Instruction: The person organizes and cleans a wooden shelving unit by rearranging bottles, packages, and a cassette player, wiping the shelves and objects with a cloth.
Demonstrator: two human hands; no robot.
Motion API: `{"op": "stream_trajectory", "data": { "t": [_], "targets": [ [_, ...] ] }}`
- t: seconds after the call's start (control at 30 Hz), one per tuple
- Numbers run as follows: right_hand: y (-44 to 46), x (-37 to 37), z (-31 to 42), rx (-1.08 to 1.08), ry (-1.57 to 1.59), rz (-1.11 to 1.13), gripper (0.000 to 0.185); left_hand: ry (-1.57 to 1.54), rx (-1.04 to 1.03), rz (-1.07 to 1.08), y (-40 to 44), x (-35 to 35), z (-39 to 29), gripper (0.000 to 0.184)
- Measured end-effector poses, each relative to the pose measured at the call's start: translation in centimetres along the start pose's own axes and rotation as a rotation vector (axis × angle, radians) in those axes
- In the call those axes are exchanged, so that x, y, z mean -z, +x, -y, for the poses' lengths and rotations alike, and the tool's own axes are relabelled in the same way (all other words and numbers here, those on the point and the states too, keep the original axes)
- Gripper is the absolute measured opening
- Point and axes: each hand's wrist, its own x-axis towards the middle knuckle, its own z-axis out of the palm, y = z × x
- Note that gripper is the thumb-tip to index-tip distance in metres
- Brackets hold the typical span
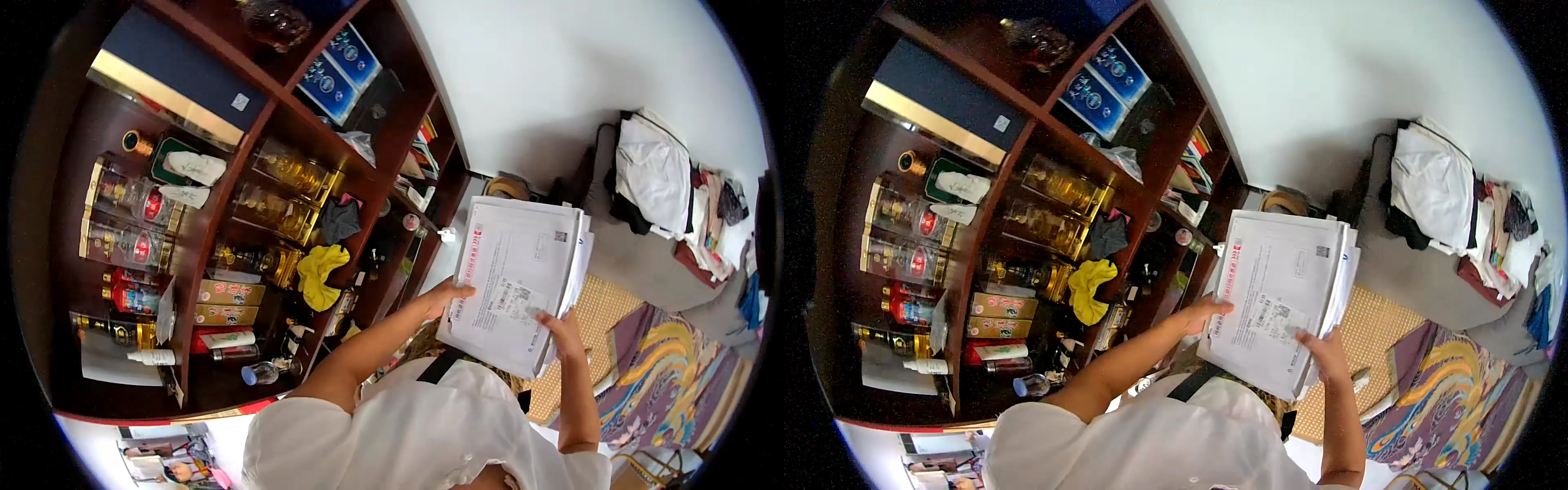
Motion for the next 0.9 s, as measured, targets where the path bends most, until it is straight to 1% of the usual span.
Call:
{"op": "stream_trajectory", "data": {
  "t": [0.03, 0.13, 0.17, 0.27, 0.3, 0.4, 0.43, 0.53, 0.57, 0.67, 0.7, 0.8, 0.9],
  "targets": [
    [0.9, -1.1, -0.3, 0.013, -0.050, -0.020, 0.053, 0.012, -0.024, -0.051, -0.7, 0.7, -0.4, 0.056],
    [2.5, -4.7, 0.7, 0.025, -0.057, 0.054, 0.056, -0.012, -0.149, -0.110, -3.2, 2.3, -1.7, 0.058],
    [3.1, -5.4, 0.7, 0.028, -0.063, 0.114, 0.056, -0.060, -0.134, -0.129, -3.3, 4.1, -1.5, 0.053],
    [4.2, -8.1, 2.6, -0.022, -0.133, 0.160, 0.057, -0.163, -0.279, -0.073, -4.1, 6.3, -2.1, 0.050],
    [4.7, -8.9, 2.9, -0.009, -0.116, 0.185, 0.059, -0.106, -0.336, -0.126, -4.8, 6.0, -3.1, 0.048],
    [5.4, -11.3, 5.7, 0.086, -0.106, 0.180, 0.063, -0.182, -0.449, -0.146, -7.2, 2.8, -7.3, 0.047],
    [6.2, -11.2, 6.0, 0.063, -0.093, 0.199, 0.064, -0.175, -0.465, -0.174, -7.0, 2.9, -7.8, 0.047],
    [7.5, -11.1, 8.2, 0.033, -0.044, 0.290, 0.065, -0.167, -0.494, -0.226, -6.2, 1.8, -10.0, 0.049],
    [8.2, -10.9, 8.8, 0.017, -0.077, 0.262, 0.055, -0.161, -0.509, -0.268, -5.6, 1.2, -10.6, 0.050],
    [11.9, -8.9, 9.2, -0.132, -0.143, 0.302, 0.042, -0.064, -0.465, -0.335, -3.6, 0.9, -12.0, 0.050],
    [13.1, -8.4, 9.2, -0.164, -0.098, 0.280, 0.033, -0.057, -0.414, -0.422, -3.4, -0.3, -13.0, 0.052],
    [16.8, -6.4, 8.6, -0.233, -0.021, 0.271, 0.034, -0.067, -0.427, -0.381, -0.8, -0.6, -14.1, 0.056],
    [19.6, -5.2, 8.3, -0.228, 0.007, 0.250, 0.034, -0.048, -0.350, -0.443, 1.4, -0.6, -16.0, 0.059]
  ]
}}
